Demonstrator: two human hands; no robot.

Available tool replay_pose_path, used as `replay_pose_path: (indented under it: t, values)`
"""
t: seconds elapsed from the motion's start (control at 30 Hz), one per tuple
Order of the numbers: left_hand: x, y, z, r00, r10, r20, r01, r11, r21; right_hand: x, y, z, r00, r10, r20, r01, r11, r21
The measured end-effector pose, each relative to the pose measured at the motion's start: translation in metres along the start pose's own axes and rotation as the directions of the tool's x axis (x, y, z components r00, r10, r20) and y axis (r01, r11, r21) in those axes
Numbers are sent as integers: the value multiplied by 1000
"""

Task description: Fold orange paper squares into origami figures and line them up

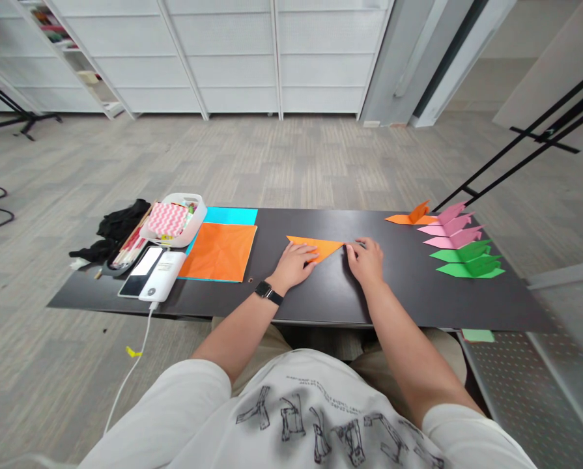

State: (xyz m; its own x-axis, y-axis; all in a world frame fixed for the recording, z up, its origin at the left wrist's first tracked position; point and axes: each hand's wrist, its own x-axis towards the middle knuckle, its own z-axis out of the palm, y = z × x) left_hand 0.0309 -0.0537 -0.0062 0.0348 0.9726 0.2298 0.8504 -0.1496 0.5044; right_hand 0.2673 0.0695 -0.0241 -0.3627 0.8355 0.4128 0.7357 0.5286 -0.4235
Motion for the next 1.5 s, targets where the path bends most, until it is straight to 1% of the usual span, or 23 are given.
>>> replay_pose_path:
  t: [0.07,0.1,0.17,0.2,0.23,0.27,0.37,0.47,0.6,0.7,0.83,0.97,1.03,1.1,1.2,1.3,1.4,1.5]
  values:
    - [0,0,1,1000,-11,-3,11,1000,1,-3,-8,-4,988,-137,65,133,989,57]
    - [0,0,1,1000,-16,-4,16,1000,2,-5,-13,-5,966,-231,116,220,971,98]
    - [1,0,2,1000,-19,-3,19,1000,8,-10,-22,-6,892,-404,204,371,911,182]
    - [1,-1,2,1000,-17,-4,17,1000,11,-12,-26,-5,859,-459,228,416,884,211]
    - [1,-1,3,1000,-14,-6,14,1000,14,-13,-30,-4,838,-490,239,442,867,228]
    - [1,-2,3,1000,-12,-10,12,1000,15,-14,-32,-3,831,-502,241,452,861,234]
    - [1,-3,5,1000,-10,-21,10,1000,15,-16,-33,0,850,-474,229,432,877,210]
    - [1,-3,4,1000,-7,-14,7,1000,14,-14,-28,1,879,-423,219,393,904,170]
    - [2,-3,2,1000,2,-1,-2,1000,1,-7,-12,0,941,-275,196,265,961,76]
    - [2,-3,1,1000,8,-3,-8,1000,-8,-2,3,0,975,-153,159,154,988,6]
    - [2,-4,1,1000,23,-8,-23,1000,-11,0,14,3,997,-27,75,29,999,-28]
    - [1,-4,1,999,41,-5,-41,999,-7,1,15,7,997,74,-15,-74,997,-35]
    - [0,-4,1,998,55,8,-55,998,0,1,13,6,997,66,-31,-66,998,-23]
    - [-1,-4,2,996,85,35,-85,996,-1,0,11,5,1000,-2,-21,2,1000,-6]
    - [-3,-4,4,980,171,97,-170,985,-25,-3,3,4,993,-114,24,114,994,7]
    - [-4,-3,4,961,245,132,-244,969,-20,-6,-3,6,984,-165,70,164,986,26]
    - [-4,-2,4,967,238,88,-241,970,26,-7,-3,8,983,-163,83,155,984,88]
    - [-4,-1,2,980,199,-20,-198,980,37,-4,3,10,991,-122,58,108,974,200]
